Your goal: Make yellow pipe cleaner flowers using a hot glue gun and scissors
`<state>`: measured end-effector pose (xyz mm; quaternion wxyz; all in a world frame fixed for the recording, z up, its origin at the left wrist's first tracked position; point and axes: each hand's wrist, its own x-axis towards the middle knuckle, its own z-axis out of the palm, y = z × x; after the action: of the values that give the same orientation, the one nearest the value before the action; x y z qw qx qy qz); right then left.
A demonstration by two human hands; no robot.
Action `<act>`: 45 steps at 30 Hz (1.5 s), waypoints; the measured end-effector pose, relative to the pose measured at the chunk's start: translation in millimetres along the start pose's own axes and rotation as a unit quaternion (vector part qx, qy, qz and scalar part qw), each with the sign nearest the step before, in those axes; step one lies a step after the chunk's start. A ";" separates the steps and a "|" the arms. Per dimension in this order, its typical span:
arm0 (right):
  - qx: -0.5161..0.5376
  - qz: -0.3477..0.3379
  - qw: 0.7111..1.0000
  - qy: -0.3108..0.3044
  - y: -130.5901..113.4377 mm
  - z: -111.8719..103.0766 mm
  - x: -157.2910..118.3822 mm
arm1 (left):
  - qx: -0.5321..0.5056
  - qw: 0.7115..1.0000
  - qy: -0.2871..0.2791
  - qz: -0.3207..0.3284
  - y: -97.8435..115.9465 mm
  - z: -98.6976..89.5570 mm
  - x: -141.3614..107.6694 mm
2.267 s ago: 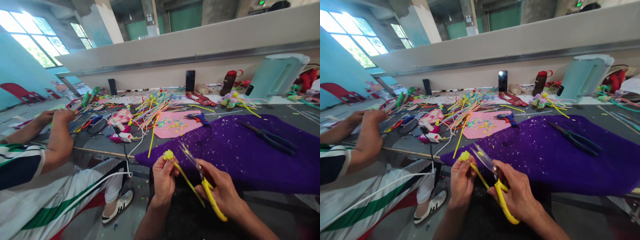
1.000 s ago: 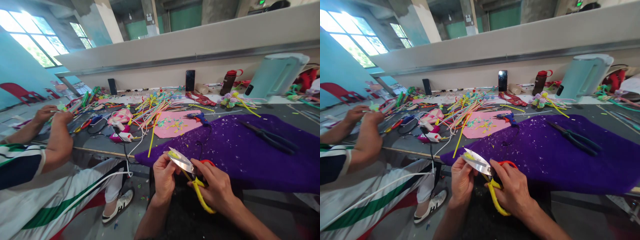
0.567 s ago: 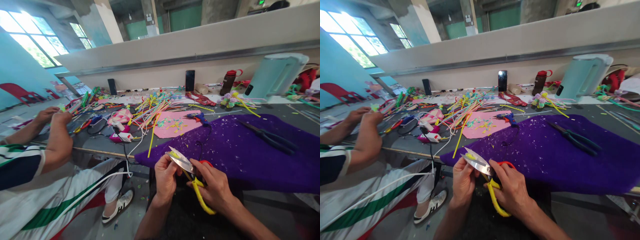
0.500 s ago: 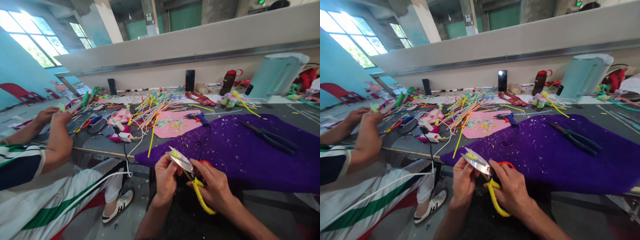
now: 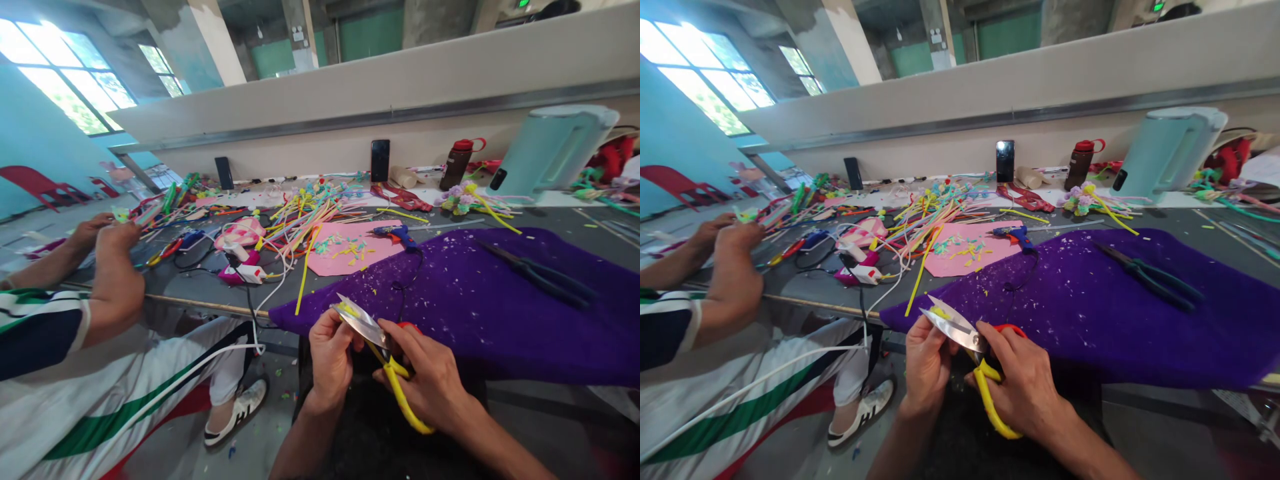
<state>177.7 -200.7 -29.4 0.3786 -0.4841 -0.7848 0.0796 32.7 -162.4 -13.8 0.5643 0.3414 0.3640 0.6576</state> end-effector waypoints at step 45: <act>-0.011 -0.020 1.000 -0.012 10.4 4.6 -2.7 | -0.013 1.000 -0.014 0.005 -0.7 -0.4 1.6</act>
<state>182.5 -196.4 -39.1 0.3649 -0.4717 -0.7997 0.0690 32.6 -160.8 -14.5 0.5708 0.3453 0.3458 0.6598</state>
